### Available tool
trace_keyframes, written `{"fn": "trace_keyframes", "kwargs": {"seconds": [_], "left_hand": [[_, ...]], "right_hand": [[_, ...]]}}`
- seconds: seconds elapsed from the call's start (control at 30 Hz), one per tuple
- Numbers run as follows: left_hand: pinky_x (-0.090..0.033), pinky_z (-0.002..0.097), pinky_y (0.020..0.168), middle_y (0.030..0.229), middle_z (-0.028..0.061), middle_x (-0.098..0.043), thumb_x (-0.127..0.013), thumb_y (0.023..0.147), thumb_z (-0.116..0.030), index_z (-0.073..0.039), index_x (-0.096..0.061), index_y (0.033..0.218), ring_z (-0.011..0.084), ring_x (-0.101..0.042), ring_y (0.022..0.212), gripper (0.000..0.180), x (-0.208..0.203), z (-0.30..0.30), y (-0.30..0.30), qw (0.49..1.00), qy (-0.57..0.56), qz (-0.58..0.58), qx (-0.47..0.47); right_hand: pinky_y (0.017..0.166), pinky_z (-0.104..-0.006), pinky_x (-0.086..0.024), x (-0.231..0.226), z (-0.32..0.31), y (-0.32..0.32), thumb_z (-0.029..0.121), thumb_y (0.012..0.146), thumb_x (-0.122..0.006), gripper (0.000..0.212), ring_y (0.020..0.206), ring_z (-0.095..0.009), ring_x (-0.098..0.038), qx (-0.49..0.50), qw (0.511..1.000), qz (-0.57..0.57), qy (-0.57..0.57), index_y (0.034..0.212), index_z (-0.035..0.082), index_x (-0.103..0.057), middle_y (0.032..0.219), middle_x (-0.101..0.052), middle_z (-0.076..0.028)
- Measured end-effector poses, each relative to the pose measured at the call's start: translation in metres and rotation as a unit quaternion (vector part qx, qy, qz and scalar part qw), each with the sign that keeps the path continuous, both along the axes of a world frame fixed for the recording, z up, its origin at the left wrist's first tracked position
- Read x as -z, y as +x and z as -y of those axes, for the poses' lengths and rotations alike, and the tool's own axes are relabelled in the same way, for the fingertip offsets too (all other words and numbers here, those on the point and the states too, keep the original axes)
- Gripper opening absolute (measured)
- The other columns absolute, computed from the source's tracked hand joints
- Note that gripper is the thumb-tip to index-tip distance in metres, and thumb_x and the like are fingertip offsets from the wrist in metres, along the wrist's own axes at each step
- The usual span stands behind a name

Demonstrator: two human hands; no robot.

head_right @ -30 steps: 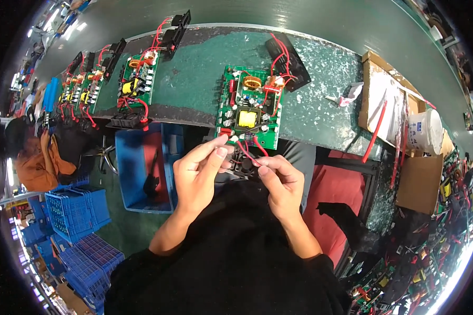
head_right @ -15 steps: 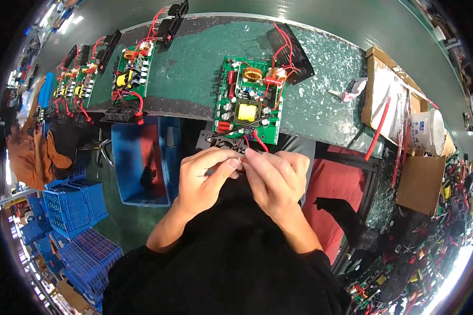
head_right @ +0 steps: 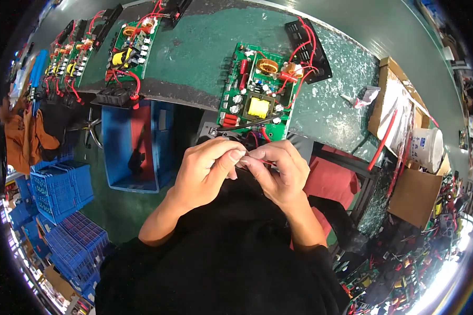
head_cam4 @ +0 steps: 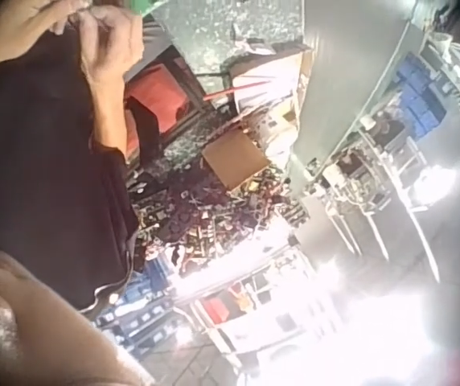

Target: Assembling electronic components and wiring onto circuit boards on a factory production line.

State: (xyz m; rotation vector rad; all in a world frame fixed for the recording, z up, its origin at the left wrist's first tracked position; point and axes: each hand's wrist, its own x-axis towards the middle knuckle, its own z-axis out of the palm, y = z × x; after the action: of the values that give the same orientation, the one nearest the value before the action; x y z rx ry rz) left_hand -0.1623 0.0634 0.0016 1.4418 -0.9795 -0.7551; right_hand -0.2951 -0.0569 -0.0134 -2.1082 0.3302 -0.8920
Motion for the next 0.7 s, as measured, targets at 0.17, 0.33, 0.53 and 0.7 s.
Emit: {"fn": "trace_keyframes", "kwargs": {"seconds": [0.17,0.33,0.53,0.7], "left_hand": [[-0.048,0.0267,0.052,0.082,0.0105,-0.065,-0.056,0.100,-0.014,0.005,-0.063,0.101,0.0147,-0.063,0.058,0.021,0.002,-0.001,0.000,0.999,0.024,-0.034,-0.006],[-0.048,0.0285,0.053,0.082,0.0115,-0.065,-0.059,0.098,-0.011,0.004,-0.064,0.104,0.0166,-0.063,0.059,0.018,0.002,0.001,-0.001,0.999,0.008,0.006,-0.041],[-0.046,0.0360,0.056,0.078,0.0142,-0.060,-0.060,0.092,-0.001,0.003,-0.063,0.118,0.0275,-0.058,0.064,0.027,0.002,-0.002,-0.012,0.955,0.035,0.198,-0.218],[-0.044,0.0353,0.054,0.075,0.0120,-0.059,-0.060,0.092,-0.001,0.002,-0.065,0.116,0.0236,-0.055,0.059,0.025,0.009,-0.008,0.003,0.958,0.023,0.186,-0.217]], "right_hand": [[0.060,-0.0277,-0.052,-0.002,0.002,0.001,-0.003,0.077,-0.077,0.018,0.070,-0.018,-0.065,-0.013,1.000,-0.006,0.004,0.091,-0.001,-0.066,0.083,-0.067,-0.010],[0.062,-0.0275,-0.052,-0.008,0.003,0.005,-0.005,0.077,-0.075,0.017,0.070,-0.019,-0.064,0.020,0.998,-0.053,-0.043,0.090,-0.001,-0.065,0.082,-0.067,-0.011],[0.046,-0.0239,-0.037,-0.021,0.002,0.022,0.001,0.077,-0.077,0.011,0.049,-0.009,-0.047,0.143,0.955,-0.185,-0.181,0.082,0.005,-0.068,0.063,-0.053,-0.001],[0.047,-0.0309,-0.042,-0.019,-0.001,0.034,0.006,0.075,-0.078,0.011,0.048,-0.017,-0.051,0.146,0.920,-0.250,-0.266,0.079,0.007,-0.067,0.061,-0.053,-0.003]]}}
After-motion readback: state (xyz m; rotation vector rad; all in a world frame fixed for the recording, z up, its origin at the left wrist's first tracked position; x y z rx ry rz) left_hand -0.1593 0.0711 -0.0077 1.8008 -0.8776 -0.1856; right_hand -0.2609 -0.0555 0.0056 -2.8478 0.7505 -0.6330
